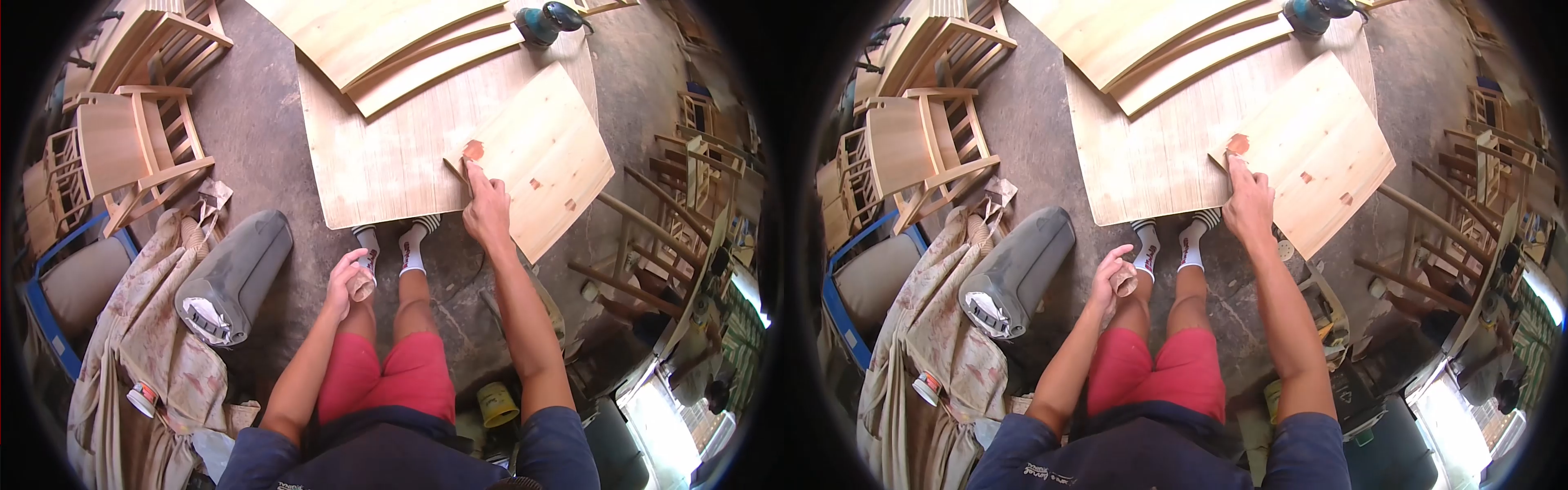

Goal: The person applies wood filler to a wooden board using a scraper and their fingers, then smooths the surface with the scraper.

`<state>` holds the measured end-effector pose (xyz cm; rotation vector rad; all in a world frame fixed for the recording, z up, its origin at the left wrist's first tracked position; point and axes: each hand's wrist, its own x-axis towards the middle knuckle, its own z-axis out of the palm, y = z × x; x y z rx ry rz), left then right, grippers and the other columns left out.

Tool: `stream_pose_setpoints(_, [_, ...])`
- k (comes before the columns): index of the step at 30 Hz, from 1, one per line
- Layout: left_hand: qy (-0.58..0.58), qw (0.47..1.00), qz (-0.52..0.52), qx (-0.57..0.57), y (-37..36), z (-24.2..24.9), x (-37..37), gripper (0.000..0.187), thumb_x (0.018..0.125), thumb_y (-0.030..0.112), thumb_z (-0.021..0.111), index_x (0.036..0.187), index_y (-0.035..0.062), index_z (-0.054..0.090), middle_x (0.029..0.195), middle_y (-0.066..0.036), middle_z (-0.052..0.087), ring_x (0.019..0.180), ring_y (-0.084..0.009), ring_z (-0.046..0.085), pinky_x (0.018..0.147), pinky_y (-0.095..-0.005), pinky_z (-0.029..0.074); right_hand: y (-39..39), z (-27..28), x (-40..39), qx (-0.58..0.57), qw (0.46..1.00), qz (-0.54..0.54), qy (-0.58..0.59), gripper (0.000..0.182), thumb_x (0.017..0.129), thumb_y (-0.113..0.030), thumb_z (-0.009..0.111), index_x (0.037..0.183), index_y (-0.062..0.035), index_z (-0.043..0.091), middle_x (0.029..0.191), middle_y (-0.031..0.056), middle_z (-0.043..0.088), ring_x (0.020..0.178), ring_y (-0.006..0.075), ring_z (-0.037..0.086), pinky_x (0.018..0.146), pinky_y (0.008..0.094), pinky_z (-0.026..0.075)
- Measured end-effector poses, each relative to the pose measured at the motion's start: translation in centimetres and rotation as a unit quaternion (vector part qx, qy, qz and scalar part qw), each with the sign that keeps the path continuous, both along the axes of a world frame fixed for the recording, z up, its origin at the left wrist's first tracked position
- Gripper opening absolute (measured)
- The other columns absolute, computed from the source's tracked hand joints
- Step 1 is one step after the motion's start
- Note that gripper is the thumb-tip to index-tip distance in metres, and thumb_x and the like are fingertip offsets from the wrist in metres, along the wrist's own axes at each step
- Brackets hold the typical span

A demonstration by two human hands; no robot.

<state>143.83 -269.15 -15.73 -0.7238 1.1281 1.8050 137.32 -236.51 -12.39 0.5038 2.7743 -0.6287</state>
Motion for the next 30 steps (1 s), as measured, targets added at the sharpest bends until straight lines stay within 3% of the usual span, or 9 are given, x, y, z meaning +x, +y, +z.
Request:
stream_pose_setpoints(3, [0.006, 1.0, -0.003, -0.003, -0.4, -0.2, -0.2, 0.041, 0.1, 0.021, 0.048, 0.137, 0.003, 0.051, 0.087, -0.009, 0.068, 0.08, -0.0142, 0.065, 0.075, -0.0261, 0.053, 0.9, -0.7, -0.1, 0.045, 0.999, 0.027, 0.014, 0.072, 0.076, 0.006, 0.049, 0.145, -0.0121, 0.047, 0.144, 0.0065, 0.055, 0.107, 0.0344, 0.053, 0.093, 0.0442, 0.043])
stream_pose_setpoints(9, [0.007, 1.0, -0.019, -0.009, -0.9, -0.7, -0.2, 0.042, 0.1, 0.022, 0.048, 0.138, 0.0037, 0.05, 0.088, -0.009, 0.068, 0.081, -0.0146, 0.066, 0.075, -0.0264, 0.053, 0.6, 0.1, 0.4, -0.019, 0.991, 0.123, -0.042, 0.073, 0.075, 0.005, 0.049, 0.145, -0.0126, 0.047, 0.142, 0.0067, 0.057, 0.107, 0.0341, 0.054, 0.093, 0.044, 0.044])
stream_pose_setpoints(13, [0.012, 1.0, -0.02, -0.004, -0.3, 0.2, -0.6, 0.042, 0.1, 0.023, 0.048, 0.138, 0.004, 0.051, 0.088, -0.009, 0.068, 0.082, -0.0147, 0.065, 0.075, -0.0263, 0.053, 1.7, 0.6, 0.6, -0.017, 0.999, 0.028, 0.024, 0.076, 0.074, 0.008, 0.046, 0.146, -0.017, 0.047, 0.132, 0.0085, 0.062, 0.1, 0.0354, 0.056, 0.092, 0.0445, 0.046])
stream_pose_setpoints(16, [0.012, 0.999, -0.037, -0.005, 0.1, 0.3, -0.6, 0.043, 0.1, 0.023, 0.048, 0.138, 0.0042, 0.051, 0.089, -0.009, 0.068, 0.083, -0.0146, 0.065, 0.076, -0.0262, 0.053, 3.5, 0.3, -0.3, -0.01, 1.0, 0.01, 0.002, 0.07, 0.078, 0.003, 0.05, 0.144, -0.0175, 0.048, 0.142, 0.0026, 0.057, 0.107, 0.033, 0.056, 0.093, 0.0442, 0.044])
stream_pose_setpoints(20, [0.005, 0.999, -0.051, -0.017, 0.2, 0.6, -0.8, 0.043, 0.099, 0.024, 0.048, 0.138, 0.0045, 0.051, 0.089, -0.009, 0.068, 0.084, -0.0151, 0.065, 0.077, -0.0264, 0.052, 5.3, -1.2, -2.1, 0.024, 0.999, 0.048, 0.002, 0.067, 0.081, 0.0, 0.051, 0.145, -0.0192, 0.048, 0.144, -0.0018, 0.056, 0.109, 0.0304, 0.055, 0.092, 0.0426, 0.044])
stream_pose_setpoints(21, [0.008, 0.998, -0.05, -0.024, 0.1, 0.5, -0.8, 0.043, 0.099, 0.024, 0.048, 0.138, 0.0041, 0.051, 0.089, -0.009, 0.068, 0.084, -0.0154, 0.065, 0.076, -0.0268, 0.052, 5.6, -1.6, -2.4, 0.054, 0.996, 0.065, 0.016, 0.07, 0.079, 0.002, 0.048, 0.146, -0.0206, 0.048, 0.142, -0.0038, 0.057, 0.103, 0.0306, 0.056, 0.091, 0.0419, 0.046])
stream_pose_setpoints(25, [0.014, 0.999, -0.046, -0.023, -0.3, 0.2, -0.8, 0.044, 0.1, 0.024, 0.048, 0.138, 0.003, 0.051, 0.089, -0.01, 0.068, 0.084, -0.0157, 0.065, 0.076, -0.0269, 0.052, 6.2, -1.7, -2.5, 0.053, 0.995, 0.084, -0.021, 0.063, 0.085, -0.006, 0.052, 0.146, -0.0214, 0.049, 0.144, -0.0037, 0.056, 0.108, 0.029, 0.056, 0.093, 0.0416, 0.044])
stream_pose_setpoints(30, [0.014, 0.997, -0.065, -0.028, 0.1, 0.3, -1.0, 0.044, 0.1, 0.023, 0.047, 0.139, 0.003, 0.05, 0.089, -0.01, 0.068, 0.084, -0.0158, 0.065, 0.076, -0.0272, 0.052, 4.7, -0.9, -1.4, 0.035, 0.99, 0.124, -0.052, 0.065, 0.08, -0.002, 0.054, 0.143, -0.0199, 0.05, 0.143, -0.0006, 0.057, 0.113, 0.0273, 0.056, 0.095, 0.0418, 0.044])
